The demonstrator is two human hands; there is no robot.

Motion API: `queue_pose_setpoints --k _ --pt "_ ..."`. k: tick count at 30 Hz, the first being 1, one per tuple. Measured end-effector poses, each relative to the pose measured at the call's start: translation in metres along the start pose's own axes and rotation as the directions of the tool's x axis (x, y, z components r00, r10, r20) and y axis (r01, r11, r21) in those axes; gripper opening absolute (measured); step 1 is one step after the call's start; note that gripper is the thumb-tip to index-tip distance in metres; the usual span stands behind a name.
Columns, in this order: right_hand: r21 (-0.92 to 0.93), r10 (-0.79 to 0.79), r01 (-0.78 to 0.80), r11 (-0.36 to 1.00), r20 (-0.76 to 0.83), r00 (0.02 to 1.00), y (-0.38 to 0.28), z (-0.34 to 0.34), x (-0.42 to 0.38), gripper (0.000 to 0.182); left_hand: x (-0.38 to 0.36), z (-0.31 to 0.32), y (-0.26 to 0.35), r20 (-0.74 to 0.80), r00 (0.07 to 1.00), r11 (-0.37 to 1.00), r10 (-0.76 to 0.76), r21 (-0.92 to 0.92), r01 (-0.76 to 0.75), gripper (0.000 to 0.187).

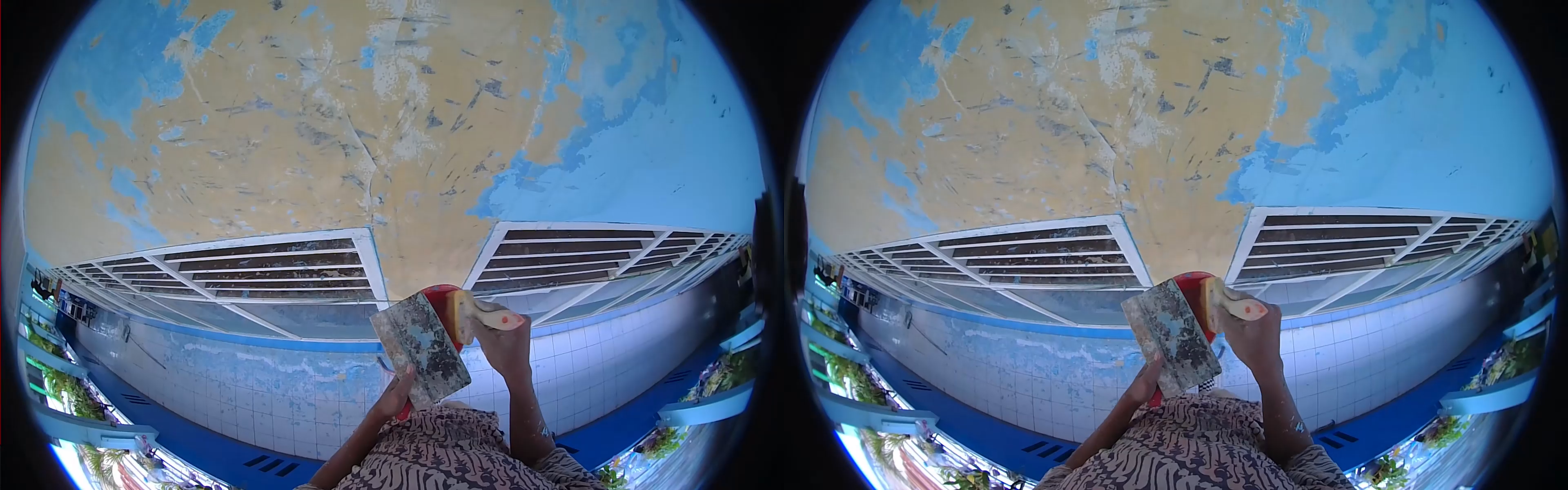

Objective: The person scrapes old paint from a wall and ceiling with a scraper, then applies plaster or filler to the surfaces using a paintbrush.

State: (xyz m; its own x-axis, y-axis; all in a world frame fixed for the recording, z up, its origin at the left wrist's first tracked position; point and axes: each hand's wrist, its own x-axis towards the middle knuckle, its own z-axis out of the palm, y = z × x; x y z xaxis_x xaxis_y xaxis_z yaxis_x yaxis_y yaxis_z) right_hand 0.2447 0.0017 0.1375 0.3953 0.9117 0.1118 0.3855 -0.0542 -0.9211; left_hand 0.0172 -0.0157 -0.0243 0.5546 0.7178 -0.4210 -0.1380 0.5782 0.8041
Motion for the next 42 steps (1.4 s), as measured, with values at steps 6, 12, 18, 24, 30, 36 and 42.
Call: queue_pose_setpoints --k 6,12,18,24,30,36,42 --pt "0.194 0.036 -0.027 0.981 -0.039 0.999 0.03 -0.004 0.001 0.025 -0.006 0.008 0.037 -0.004 1.0 0.981 0.022 0.194 -0.02 0.062" --pt "0.516 0.22 -0.189 0.836 0.001 0.976 0.045 -0.005 0.005 0.03 -0.011 0.016 0.043 -0.055 0.998 0.998 0.031 0.051 -0.028 0.063" --pt "0.444 0.215 -0.176 0.879 -0.037 0.976 0.051 0.004 0.006 0.031 -0.021 0.023 0.05 -0.024 1.0 1.0 0.0 -0.002 0.0 0.06" --pt "0.452 0.235 -0.218 0.865 0.018 0.972 0.052 0.007 0.01 0.03 -0.02 0.017 0.044 -0.009 1.0 0.998 0.03 0.061 -0.029 0.069" --pt "0.493 0.243 -0.238 0.837 0.054 0.968 0.054 0.011 0.014 0.031 -0.021 0.02 0.048 -0.064 0.997 0.999 0.046 -0.021 -0.048 0.067" --pt "0.497 0.175 -0.161 0.853 0.018 0.984 0.088 0.013 0.017 0.029 -0.011 0.012 0.028 -0.074 0.996 0.994 0.044 -0.098 -0.051 0.069" --pt "0.71 0.208 -0.119 0.694 -0.038 0.977 0.018 -0.004 0.032 0.043 0.015 0.007 0.042 -0.078 0.99 0.928 0.119 -0.347 -0.139 0.066"
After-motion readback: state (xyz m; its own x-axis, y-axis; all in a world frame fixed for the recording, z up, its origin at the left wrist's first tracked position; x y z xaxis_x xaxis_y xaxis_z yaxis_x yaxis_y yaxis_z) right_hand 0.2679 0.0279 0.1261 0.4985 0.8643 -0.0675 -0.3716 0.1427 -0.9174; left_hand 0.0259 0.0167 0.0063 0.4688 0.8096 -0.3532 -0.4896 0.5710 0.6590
